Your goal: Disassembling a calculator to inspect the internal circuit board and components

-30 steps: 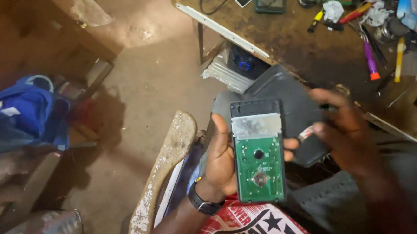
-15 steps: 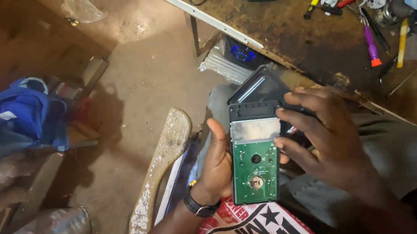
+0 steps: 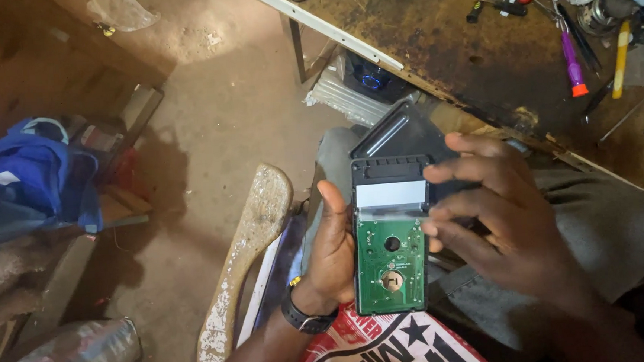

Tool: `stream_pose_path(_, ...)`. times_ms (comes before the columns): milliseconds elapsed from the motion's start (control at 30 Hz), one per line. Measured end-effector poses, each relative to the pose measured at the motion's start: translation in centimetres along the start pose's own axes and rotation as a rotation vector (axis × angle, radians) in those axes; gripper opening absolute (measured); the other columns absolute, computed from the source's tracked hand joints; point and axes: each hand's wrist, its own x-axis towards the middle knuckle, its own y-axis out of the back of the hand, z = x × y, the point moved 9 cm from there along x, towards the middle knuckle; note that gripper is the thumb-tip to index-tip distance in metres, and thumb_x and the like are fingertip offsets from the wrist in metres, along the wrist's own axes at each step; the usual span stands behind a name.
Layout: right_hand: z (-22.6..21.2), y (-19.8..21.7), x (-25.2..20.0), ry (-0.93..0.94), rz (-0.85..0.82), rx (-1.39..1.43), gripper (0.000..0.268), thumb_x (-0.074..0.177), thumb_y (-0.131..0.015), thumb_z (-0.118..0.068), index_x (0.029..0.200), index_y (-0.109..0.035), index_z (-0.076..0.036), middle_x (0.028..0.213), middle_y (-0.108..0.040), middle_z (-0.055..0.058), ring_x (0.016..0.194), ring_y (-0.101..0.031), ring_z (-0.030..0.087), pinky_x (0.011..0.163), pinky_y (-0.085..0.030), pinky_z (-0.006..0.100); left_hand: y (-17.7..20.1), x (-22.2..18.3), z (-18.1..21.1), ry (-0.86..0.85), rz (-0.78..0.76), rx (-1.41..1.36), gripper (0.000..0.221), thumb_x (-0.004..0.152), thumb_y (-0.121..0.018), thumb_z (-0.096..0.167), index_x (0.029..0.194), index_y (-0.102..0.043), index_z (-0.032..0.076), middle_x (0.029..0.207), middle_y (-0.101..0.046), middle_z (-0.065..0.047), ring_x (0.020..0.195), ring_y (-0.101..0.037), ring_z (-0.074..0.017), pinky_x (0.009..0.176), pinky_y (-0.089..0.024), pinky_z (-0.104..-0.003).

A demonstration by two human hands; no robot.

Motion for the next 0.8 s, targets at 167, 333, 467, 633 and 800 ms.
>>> stream_pose_path(167,1.6,1.8,-2.3,-0.066,0.134,0.141,0.013,0.096,-0.072,-0.018,0.102,-0.064,-0.011,0.126,-0.067,0.01,0.146,-0.057,0.039,0.127,-0.048,0.052,-1.3,-0.3,-0.2,0.056,-0.03,-0.02,0.125,0.091,-0.023,0.091,0.164,-0.043,-0.008,0.144,-0.059,-0.039,0.126,-0.067,-0.0442,0.114,-0.053,-0.05)
stream_pose_path(333,7.3,4.2,-5.8,-0.229,0.562,0.447,0.023,0.107,-0.066,-0.031,0.107,-0.057,-0.009,0.108,-0.062,0.013,0.119,-0.072,0.032,0.126,-0.059,0.045,-1.2,-0.8,-0.6,0.106,-0.076,0.01,0.129,0.086,-0.023,0.096,0.166,-0.043,-0.004,0.155,-0.051,-0.041,0.13,-0.065,-0.0423,0.114,-0.052,-0.053)
stream_pose_path(467,10.0,4.5,-6.9,-0.344,0.665,0.675,0.03,0.105,-0.078,-0.032,0.117,-0.056,-0.016,0.106,-0.067,0.01,0.112,-0.074,0.026,0.115,-0.068,0.046,-1.3,-1.0,-1.2,0.172,-0.106,-0.055,0.132,0.081,-0.029,0.094,0.17,-0.038,-0.004,0.157,-0.047,-0.044,0.135,-0.062,-0.0444,0.11,-0.055,-0.052)
stream_pose_path(633,10.8,4.3,-7.8,-0.481,0.716,0.641,0.025,0.106,-0.076,-0.028,0.113,-0.055,-0.016,0.09,-0.052,0.001,0.086,-0.06,0.011,0.102,-0.06,0.032,-1.3,-1.2,-1.2,0.182,-0.114,-0.052,0.133,0.08,-0.03,0.095,0.169,-0.037,-0.004,0.158,-0.045,-0.046,0.136,-0.061,-0.046,0.111,-0.054,-0.053)
stream_pose_path(800,10.3,4.1,-6.9,-0.387,0.651,0.672,0.028,0.101,-0.077,-0.027,0.112,-0.056,-0.013,0.12,-0.071,0.022,0.107,-0.074,0.026,0.106,-0.061,0.039,-1.1,-1.2,-1.1,0.195,-0.08,-0.045,0.137,0.077,-0.03,0.098,0.167,-0.037,-0.005,0.155,-0.044,-0.047,0.135,-0.058,-0.0501,0.119,-0.046,-0.058)
